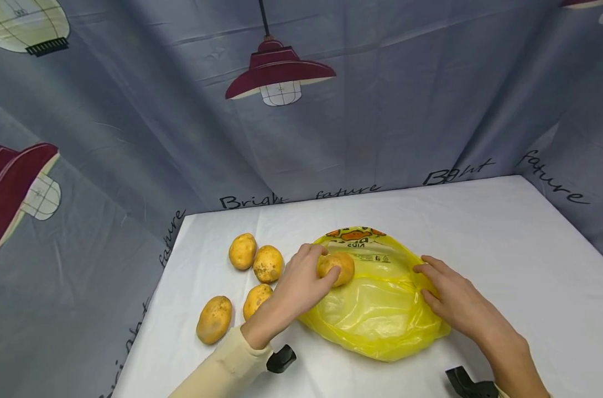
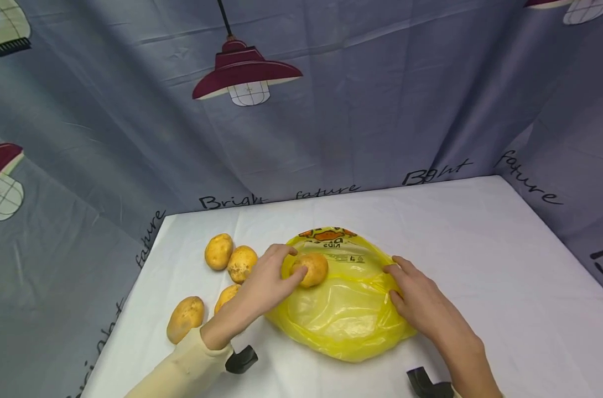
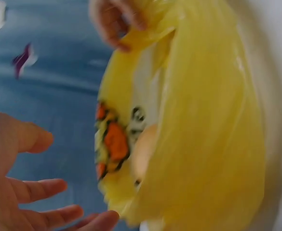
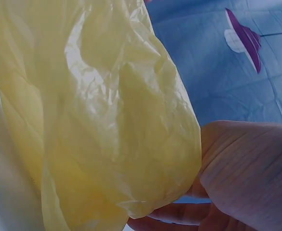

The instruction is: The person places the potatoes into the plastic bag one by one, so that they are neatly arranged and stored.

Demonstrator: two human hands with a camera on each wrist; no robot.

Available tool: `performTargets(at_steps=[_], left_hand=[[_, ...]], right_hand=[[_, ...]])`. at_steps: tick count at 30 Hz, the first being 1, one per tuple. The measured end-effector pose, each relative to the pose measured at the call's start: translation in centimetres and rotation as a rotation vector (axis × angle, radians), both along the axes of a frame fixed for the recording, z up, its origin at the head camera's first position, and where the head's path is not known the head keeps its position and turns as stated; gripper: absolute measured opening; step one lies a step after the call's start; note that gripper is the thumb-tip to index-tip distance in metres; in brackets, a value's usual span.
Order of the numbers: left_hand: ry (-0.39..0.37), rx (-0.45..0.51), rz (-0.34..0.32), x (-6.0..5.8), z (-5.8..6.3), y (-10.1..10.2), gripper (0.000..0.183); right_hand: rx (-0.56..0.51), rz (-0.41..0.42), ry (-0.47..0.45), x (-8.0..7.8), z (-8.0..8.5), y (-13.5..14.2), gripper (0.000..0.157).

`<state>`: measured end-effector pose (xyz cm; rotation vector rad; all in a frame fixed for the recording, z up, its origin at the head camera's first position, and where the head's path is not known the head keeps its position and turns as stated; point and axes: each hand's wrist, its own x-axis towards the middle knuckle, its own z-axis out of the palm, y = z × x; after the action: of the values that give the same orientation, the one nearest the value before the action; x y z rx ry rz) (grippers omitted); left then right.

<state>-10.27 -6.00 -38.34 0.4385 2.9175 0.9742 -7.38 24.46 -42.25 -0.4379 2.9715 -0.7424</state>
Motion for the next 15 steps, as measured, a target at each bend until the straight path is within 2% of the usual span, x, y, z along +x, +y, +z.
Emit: performTargets(at_steps=[4,8,12,15], left_hand=[[0.007,0.142,0.116,0.8,1.2,-3.3,0.037],[-0.006,0.279,0.229,1.8,1.5,-7.3,0.030],[-0.040,0.355,0.316,2.4,1.5,-11.1,0.031],[-0.055,0.376,0.365,2.7,1.4,-13.7,0.033]], right_hand=[[-0.002,0.006,-0.004,0.0,0.0,0.2,0.041],[-0.001,0.016,-0.009,-0.2,0.0,0.2,0.041],[0.002,0.014,-0.018,-0.2,-0.1,0.1,0.041],[0.001,0.015,-0.028,-0.3,-0.2,0.0,0.042]])
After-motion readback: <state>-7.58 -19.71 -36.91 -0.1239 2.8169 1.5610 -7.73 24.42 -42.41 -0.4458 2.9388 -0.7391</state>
